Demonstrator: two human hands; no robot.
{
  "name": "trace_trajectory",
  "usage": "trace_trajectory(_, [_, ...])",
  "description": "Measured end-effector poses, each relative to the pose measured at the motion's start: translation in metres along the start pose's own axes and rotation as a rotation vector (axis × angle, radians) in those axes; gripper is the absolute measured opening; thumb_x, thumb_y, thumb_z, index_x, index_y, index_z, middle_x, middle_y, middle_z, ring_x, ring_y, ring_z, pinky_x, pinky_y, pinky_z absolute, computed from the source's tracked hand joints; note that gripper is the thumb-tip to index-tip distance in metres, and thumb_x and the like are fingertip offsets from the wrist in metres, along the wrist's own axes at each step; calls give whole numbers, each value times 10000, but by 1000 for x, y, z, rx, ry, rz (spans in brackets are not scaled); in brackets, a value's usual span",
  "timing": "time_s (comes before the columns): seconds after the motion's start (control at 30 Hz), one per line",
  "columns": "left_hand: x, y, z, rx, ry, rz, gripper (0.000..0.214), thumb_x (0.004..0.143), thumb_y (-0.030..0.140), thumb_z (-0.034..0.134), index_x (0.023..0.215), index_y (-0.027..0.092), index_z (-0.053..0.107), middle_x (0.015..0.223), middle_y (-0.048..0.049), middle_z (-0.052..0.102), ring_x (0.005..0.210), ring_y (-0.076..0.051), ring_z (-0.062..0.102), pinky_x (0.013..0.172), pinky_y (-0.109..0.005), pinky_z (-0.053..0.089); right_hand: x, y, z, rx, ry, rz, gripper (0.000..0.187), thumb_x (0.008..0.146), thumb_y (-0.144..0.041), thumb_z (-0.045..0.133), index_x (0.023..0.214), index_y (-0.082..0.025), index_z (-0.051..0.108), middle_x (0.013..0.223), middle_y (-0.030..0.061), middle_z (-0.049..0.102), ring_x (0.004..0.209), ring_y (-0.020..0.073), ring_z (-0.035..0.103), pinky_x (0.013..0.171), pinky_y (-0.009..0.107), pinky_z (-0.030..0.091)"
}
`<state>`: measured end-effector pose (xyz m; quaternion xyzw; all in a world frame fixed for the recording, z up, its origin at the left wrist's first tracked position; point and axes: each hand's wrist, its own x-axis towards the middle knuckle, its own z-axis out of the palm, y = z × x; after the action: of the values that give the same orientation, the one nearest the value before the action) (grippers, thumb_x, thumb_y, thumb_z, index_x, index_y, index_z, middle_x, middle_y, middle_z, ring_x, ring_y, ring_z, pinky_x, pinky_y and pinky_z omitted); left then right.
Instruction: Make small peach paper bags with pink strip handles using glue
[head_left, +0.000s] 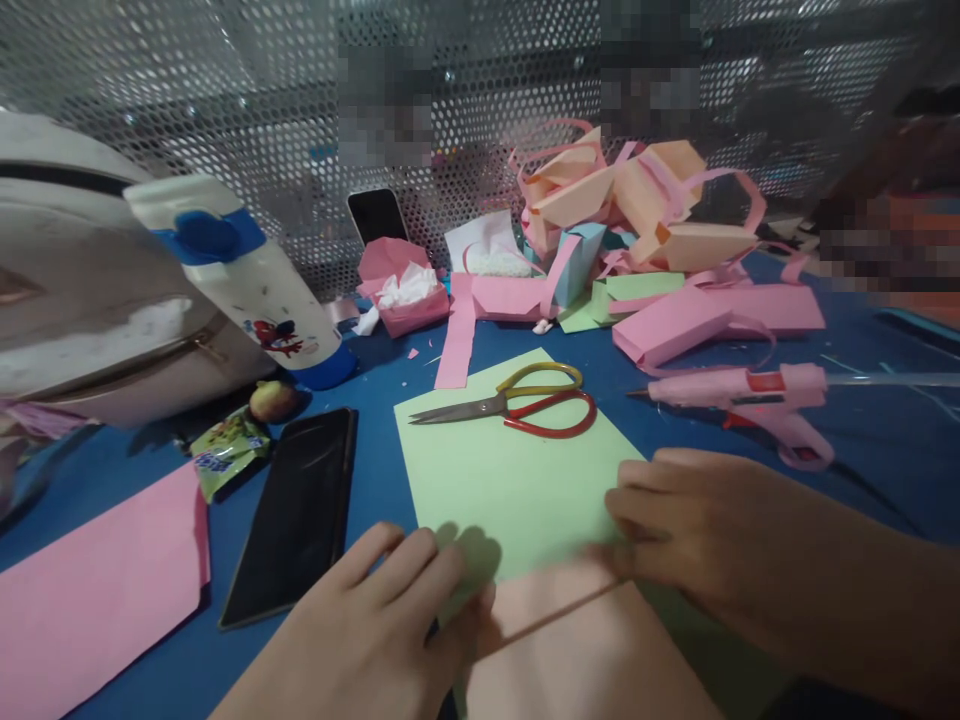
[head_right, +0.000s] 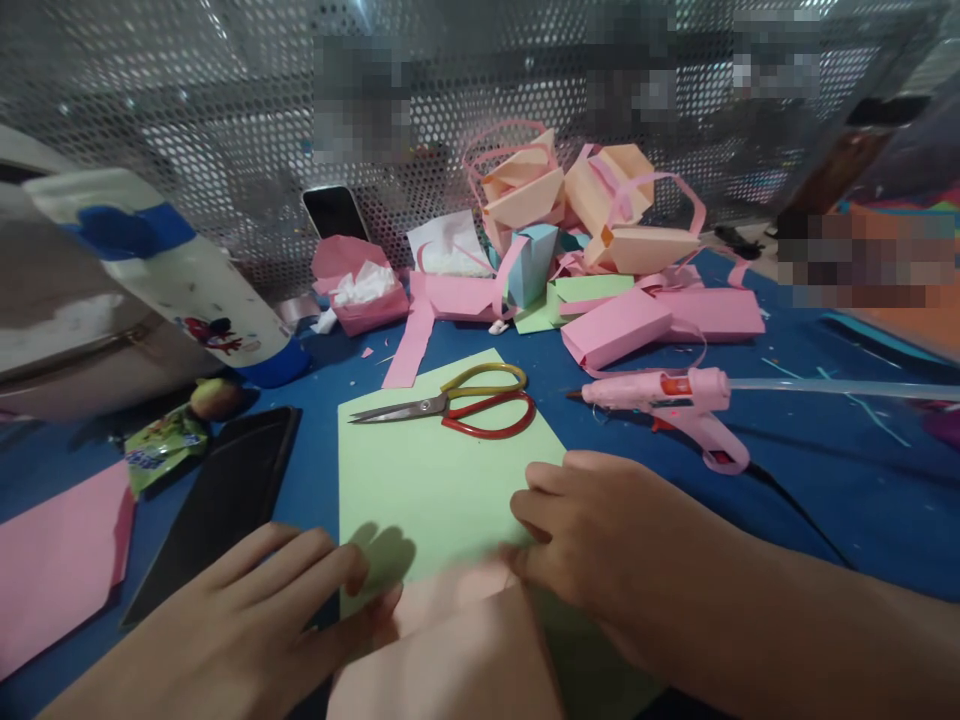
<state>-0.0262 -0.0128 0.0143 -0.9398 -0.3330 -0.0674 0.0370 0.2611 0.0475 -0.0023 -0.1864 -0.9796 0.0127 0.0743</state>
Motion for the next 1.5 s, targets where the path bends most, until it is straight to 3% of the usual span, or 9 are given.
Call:
trace_trajectory(0.27, [-3,1,-7,-13,-33,-36,249,968,204,464,915,238,705,857,-40,649,722,-204,482,644,-343,292,0,1,-1,83,-129,27,260,668,-93,683,862,-267,669,687,4,627,645,202,533,587,355,250])
trace_trajectory(0.47, [3,-5,-8,-323,-103,-151,300,852,79,541,958,303,709,951,-11,638,839,-188,558,717,-318,340,6,5,-13,164,-168,63,299,755,-46,609,887,-281,739,700,-4,658,693,194,583,597,325,295])
trace_trajectory(0.57, [6,-7,-4,-418,-132,-223,318,837,158,648,1121,298,669,1026,-19,639,905,-200,583,774,-317,393,10,8,-9,258,-100,138,304,793,-36,563,850,-268,750,763,-3,692,756,185,630,635,296,355])
trace_trajectory(0.7, [9,-3,7,-410,-65,-213,364,849,281,707,1203,242,634,1042,-56,647,917,-221,600,774,-313,440,16,-1,-5,406,172,180,316,890,-58,450,967,-213,714,931,25,720,836,162,652,706,268,428])
trace_trajectory(0.8, [12,3,16,-425,20,-174,154,941,264,583,1037,218,694,937,-51,659,865,-198,614,734,-279,447,16,-20,-7,437,394,-10,318,905,-75,413,1027,-187,685,942,55,708,864,159,627,745,271,459])
trace_trajectory(0.93, [15,4,20,-427,167,-198,312,986,217,458,777,172,685,795,-48,636,763,-173,602,674,-261,442,11,-42,-9,205,606,-340,303,940,-159,410,1010,-183,704,1014,38,725,992,174,602,823,317,468])
trace_trajectory(1.1, [12,-3,9,-509,474,-328,262,970,184,512,780,161,690,834,-41,631,750,-139,615,660,-222,469,11,-43,1,-186,645,-584,306,985,-184,452,934,-209,754,1158,-20,716,1099,135,579,828,270,476])
trace_trajectory(1.23, [4,-7,1,-351,640,-284,226,941,93,533,1029,200,712,1000,-51,622,842,-134,611,711,-217,482,18,-30,9,-202,583,-402,222,961,-127,526,898,-184,731,1033,27,742,977,164,617,846,295,470])
trace_trajectory(1.5, [0,-3,13,99,628,-12,236,912,155,628,1129,232,680,963,-53,672,709,-144,538,641,-271,428,20,-7,23,342,430,23,264,896,-46,445,911,-190,667,972,67,677,938,190,617,818,326,492])
